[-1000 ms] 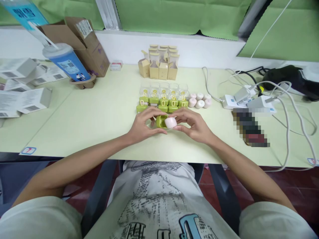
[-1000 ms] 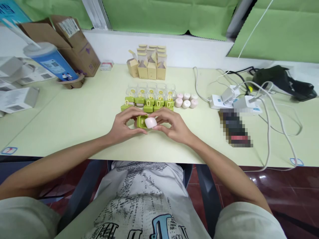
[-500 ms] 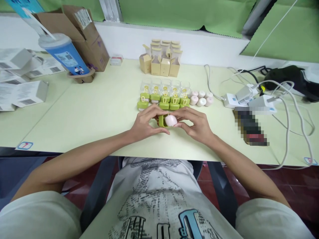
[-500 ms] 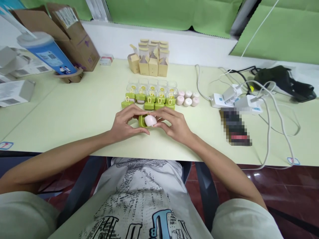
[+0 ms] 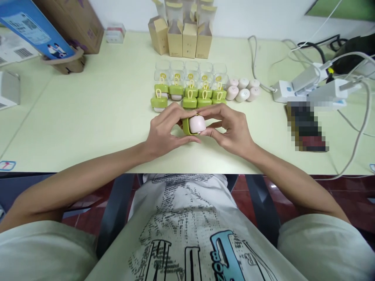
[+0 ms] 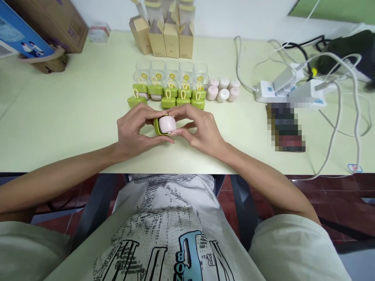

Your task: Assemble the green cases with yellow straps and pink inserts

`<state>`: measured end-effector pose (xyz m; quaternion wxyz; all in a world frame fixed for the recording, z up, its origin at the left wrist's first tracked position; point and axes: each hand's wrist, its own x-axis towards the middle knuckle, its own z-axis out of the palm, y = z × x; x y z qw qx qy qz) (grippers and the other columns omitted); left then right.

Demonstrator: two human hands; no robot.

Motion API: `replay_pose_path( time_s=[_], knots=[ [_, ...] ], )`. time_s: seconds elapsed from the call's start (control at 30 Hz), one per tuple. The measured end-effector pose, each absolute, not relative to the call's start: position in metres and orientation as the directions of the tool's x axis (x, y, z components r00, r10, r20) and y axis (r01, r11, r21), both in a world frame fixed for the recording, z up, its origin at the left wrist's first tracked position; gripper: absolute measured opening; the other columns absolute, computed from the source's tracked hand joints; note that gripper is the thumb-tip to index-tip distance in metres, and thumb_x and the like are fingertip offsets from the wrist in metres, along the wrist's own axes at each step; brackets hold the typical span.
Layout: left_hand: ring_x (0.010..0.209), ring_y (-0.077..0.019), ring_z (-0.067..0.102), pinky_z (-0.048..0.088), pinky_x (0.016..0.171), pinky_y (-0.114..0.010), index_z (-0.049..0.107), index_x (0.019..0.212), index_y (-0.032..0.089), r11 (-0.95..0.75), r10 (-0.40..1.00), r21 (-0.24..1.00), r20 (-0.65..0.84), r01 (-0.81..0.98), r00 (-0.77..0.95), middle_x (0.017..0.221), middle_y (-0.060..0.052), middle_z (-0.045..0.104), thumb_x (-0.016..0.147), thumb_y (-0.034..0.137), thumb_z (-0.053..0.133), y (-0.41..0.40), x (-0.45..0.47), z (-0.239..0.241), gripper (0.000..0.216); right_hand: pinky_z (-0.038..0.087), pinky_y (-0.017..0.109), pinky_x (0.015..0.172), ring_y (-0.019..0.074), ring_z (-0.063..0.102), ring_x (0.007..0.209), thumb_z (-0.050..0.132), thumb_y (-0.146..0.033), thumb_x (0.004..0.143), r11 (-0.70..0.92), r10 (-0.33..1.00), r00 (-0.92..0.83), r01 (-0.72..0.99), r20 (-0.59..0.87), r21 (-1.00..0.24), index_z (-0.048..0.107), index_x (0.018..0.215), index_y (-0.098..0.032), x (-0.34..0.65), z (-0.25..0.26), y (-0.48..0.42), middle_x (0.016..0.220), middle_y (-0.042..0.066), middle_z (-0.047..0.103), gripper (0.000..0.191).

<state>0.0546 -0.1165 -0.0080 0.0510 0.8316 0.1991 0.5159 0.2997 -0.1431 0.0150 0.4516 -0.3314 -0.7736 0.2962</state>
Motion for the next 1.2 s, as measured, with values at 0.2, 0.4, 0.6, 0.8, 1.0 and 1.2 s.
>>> replay_pose_path(
  time_s=[0.2, 0.4, 0.6, 0.8, 1.0, 1.2],
  knots=[
    [0.111, -0.0230, 0.083, 0.071, 0.084, -0.034, 0.062, 0.123, 0.028, -0.804, 0.552, 0.593, 0.723, 0.036, 0.415, 0.120, -0.006, 0.080, 0.085, 0.068, 0.092, -0.110, 0.054, -0.015, 0.063, 0.074, 0.047, 0.096, 0.0334, 0.068, 0.143, 0.079, -0.057, 0.104, 0.749, 0.637, -0.523, 0.243, 0.567, -0.617, 0.072, 0.148, -0.032, 0.304, 0.017, -0.137, 0.150, 0.012, 0.070, 0.052],
    [0.125, -0.0275, 0.079, 0.072, 0.095, -0.045, 0.062, 0.107, 0.029, -0.754, 0.592, 0.657, 0.679, -0.001, 0.435, 0.135, -0.010, 0.076, 0.091, 0.061, 0.091, -0.112, 0.054, -0.004, 0.047, 0.064, 0.059, 0.116, 0.0329, 0.067, 0.147, 0.071, -0.047, 0.110, 0.847, 0.531, -0.542, 0.305, 0.652, -0.436, 0.074, 0.139, -0.033, 0.307, 0.018, -0.137, 0.161, 0.010, 0.065, 0.032],
    [0.129, -0.0300, 0.076, 0.064, 0.114, -0.058, 0.069, 0.107, 0.029, -0.793, 0.583, 0.599, 0.695, 0.111, 0.421, 0.125, -0.008, 0.082, 0.095, 0.054, 0.088, -0.115, 0.051, 0.000, 0.034, 0.070, 0.052, 0.104, 0.0330, 0.072, 0.139, 0.072, -0.047, 0.109, 0.839, 0.542, -0.511, 0.374, 0.667, -0.395, 0.070, 0.133, -0.029, 0.304, 0.020, -0.142, 0.148, 0.012, 0.074, 0.029],
    [0.111, -0.0242, 0.082, 0.069, 0.098, -0.044, 0.072, 0.108, 0.024, -0.735, 0.646, 0.669, 0.643, 0.108, 0.412, 0.121, -0.009, 0.084, 0.100, 0.043, 0.082, -0.119, 0.052, -0.002, 0.023, 0.069, 0.040, 0.075, 0.0264, 0.075, 0.105, 0.071, -0.049, 0.110, 0.801, 0.582, -0.493, 0.486, 0.647, -0.350, 0.071, 0.139, -0.033, 0.304, 0.013, -0.142, 0.139, 0.011, 0.071, 0.033],
    [0.104, -0.0202, 0.084, 0.072, 0.091, -0.037, 0.066, 0.107, 0.023, -0.724, 0.647, 0.688, 0.649, 0.053, 0.401, 0.125, -0.010, 0.085, 0.098, 0.039, 0.084, -0.120, 0.058, -0.002, 0.025, 0.068, 0.041, 0.077, 0.0251, 0.071, 0.104, 0.066, -0.052, 0.112, 0.775, 0.621, -0.495, 0.506, 0.608, -0.379, 0.071, 0.141, -0.035, 0.302, 0.010, -0.142, 0.136, 0.010, 0.065, 0.034],
    [0.104, -0.0190, 0.085, 0.073, 0.089, -0.033, 0.062, 0.107, 0.023, -0.711, 0.667, 0.702, 0.650, 0.049, 0.365, 0.119, -0.006, 0.086, 0.096, 0.044, 0.087, -0.119, 0.061, -0.006, 0.035, 0.069, 0.049, 0.086, 0.0281, 0.071, 0.111, 0.068, -0.047, 0.110, 0.789, 0.605, -0.469, 0.459, 0.643, -0.408, 0.071, 0.137, -0.034, 0.296, 0.007, -0.142, 0.133, 0.010, 0.064, 0.030]
  ],
)
